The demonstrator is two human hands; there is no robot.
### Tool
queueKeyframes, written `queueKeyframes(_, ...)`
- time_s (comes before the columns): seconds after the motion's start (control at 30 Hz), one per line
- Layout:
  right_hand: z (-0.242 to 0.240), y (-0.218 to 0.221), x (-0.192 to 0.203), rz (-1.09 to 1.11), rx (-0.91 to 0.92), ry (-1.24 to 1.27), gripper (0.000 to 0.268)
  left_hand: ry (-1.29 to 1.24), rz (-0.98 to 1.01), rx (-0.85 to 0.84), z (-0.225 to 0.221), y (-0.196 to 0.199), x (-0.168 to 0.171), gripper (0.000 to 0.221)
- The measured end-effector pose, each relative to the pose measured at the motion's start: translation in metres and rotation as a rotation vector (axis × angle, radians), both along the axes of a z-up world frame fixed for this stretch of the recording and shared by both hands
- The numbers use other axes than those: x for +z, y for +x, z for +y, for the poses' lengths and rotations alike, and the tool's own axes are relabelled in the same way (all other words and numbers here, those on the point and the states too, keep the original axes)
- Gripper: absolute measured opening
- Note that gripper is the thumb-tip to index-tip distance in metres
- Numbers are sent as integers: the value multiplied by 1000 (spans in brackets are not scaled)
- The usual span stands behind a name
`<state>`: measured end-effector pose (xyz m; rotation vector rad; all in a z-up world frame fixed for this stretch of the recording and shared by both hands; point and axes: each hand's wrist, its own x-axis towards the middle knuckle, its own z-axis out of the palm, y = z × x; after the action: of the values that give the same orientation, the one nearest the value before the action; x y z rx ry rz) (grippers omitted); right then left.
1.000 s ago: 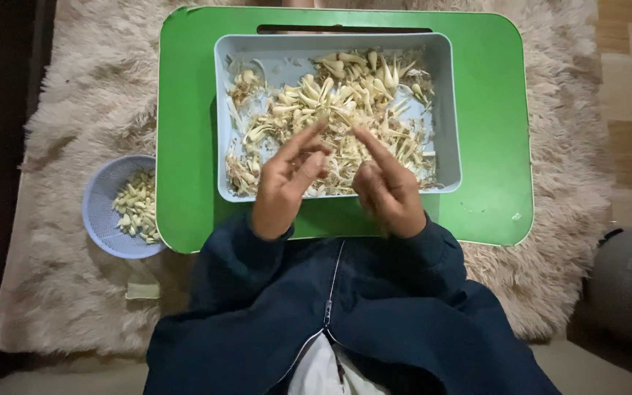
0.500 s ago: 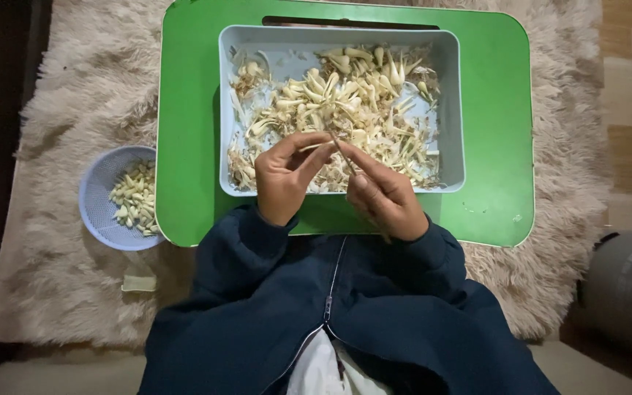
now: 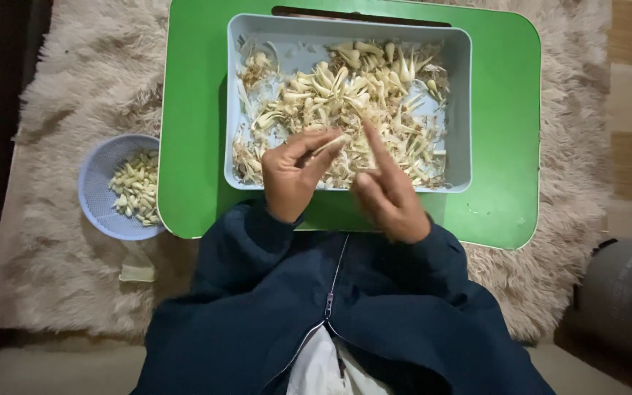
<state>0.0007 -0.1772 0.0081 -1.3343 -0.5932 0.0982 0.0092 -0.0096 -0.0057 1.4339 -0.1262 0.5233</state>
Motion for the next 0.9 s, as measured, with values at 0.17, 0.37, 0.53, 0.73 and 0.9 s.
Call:
queueKeyframes(0.17, 0, 3, -3, -242, -122, -267, 46, 36, -6, 7, 1, -2, -12, 7)
queueKeyframes(0.37, -31, 15, -1, -189, -252, -184, 50, -198, 85, -57, 5, -1, -8, 11)
queueKeyframes(0.53, -7, 4, -2, -73, -20, -52, 57, -259, 98, -70, 5, 0, -16, 10)
queueKeyframes(0.73, -1, 7, -9, -94, 79, -80, 51, -305, 39, -135, 6, 1, -18, 11)
queueKeyframes(0.9, 0, 9, -12, -55, 105, 37, 50, -410, 72, -178, 6, 0, -15, 10)
